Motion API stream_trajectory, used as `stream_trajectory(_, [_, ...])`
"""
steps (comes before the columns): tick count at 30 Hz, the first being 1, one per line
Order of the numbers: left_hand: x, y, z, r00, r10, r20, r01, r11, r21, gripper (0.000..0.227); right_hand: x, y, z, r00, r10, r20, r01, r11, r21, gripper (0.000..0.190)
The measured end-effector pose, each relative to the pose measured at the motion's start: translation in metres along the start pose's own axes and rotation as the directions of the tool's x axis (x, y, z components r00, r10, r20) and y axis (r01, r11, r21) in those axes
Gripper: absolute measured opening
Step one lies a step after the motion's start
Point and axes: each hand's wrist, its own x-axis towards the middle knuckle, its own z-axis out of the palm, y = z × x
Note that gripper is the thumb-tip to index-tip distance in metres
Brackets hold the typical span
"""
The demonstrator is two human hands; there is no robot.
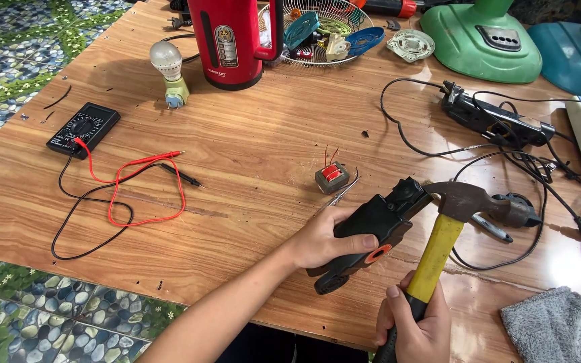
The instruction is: Using a hammer to tap and assemble small electrical and plastic components on a workbench.
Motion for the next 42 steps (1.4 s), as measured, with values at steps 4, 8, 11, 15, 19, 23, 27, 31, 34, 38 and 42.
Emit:
stream_trajectory(4, [-0.002,-0.001,-0.006,1.000,-0.003,0.024,0.004,0.999,-0.047,0.045,0.003,0.011,-0.001,0.999,0.015,0.037,-0.016,0.999,0.038,0.009])
stream_trajectory(8, [-0.003,-0.001,-0.011,1.000,-0.013,0.023,0.013,0.999,-0.029,0.046,0.004,0.014,-0.001,0.993,-0.007,0.115,-0.003,0.996,0.088,0.009])
stream_trajectory(11, [-0.001,-0.002,-0.013,0.999,-0.023,0.033,0.024,0.999,-0.041,0.045,0.005,0.015,-0.002,0.991,-0.006,0.131,-0.006,0.996,0.092,0.008])
stream_trajectory(15, [0.001,-0.009,-0.017,0.999,-0.007,0.033,0.008,1.000,-0.026,0.046,0.002,0.014,0.002,0.996,-0.030,0.086,0.024,0.997,0.072,0.008])
stream_trajectory(19, [0.003,0.001,-0.007,0.979,0.198,0.042,-0.202,0.963,0.177,0.064,-0.003,-0.001,0.002,0.996,-0.076,0.050,0.069,0.990,0.126,0.013])
stream_trajectory(23, [0.004,0.044,0.017,0.982,0.181,-0.051,-0.142,0.892,0.430,0.083,0.000,-0.034,-0.010,0.956,-0.245,0.160,0.239,0.970,0.054,0.032])
stream_trajectory(27, [0.029,0.056,0.023,0.921,0.389,0.026,-0.338,0.763,0.552,0.043,0.000,-0.080,-0.006,0.943,-0.327,0.069,0.334,0.914,-0.232,0.021])
stream_trajectory(31, [0.061,0.040,0.018,0.865,0.496,0.073,-0.443,0.687,0.576,0.055,0.016,-0.089,-0.031,0.951,-0.287,0.116,0.310,0.868,-0.388,0.013])
stream_trajectory(34, [0.066,0.031,0.016,0.924,0.376,0.066,-0.362,0.811,0.460,0.058,0.022,-0.082,-0.040,0.979,-0.198,0.053,0.200,0.863,-0.464,0.014])
stream_trajectory(38, [0.067,0.016,0.015,0.959,0.276,0.066,-0.272,0.829,0.489,0.073,0.019,-0.080,-0.047,0.993,-0.118,0.018,0.108,0.827,-0.551,0.020])
stream_trajectory(42, [0.072,0.005,0.016,0.965,0.261,0.027,-0.231,0.793,0.563,0.092,0.023,-0.086,-0.057,0.995,-0.092,0.036,0.096,0.798,-0.595,0.022])
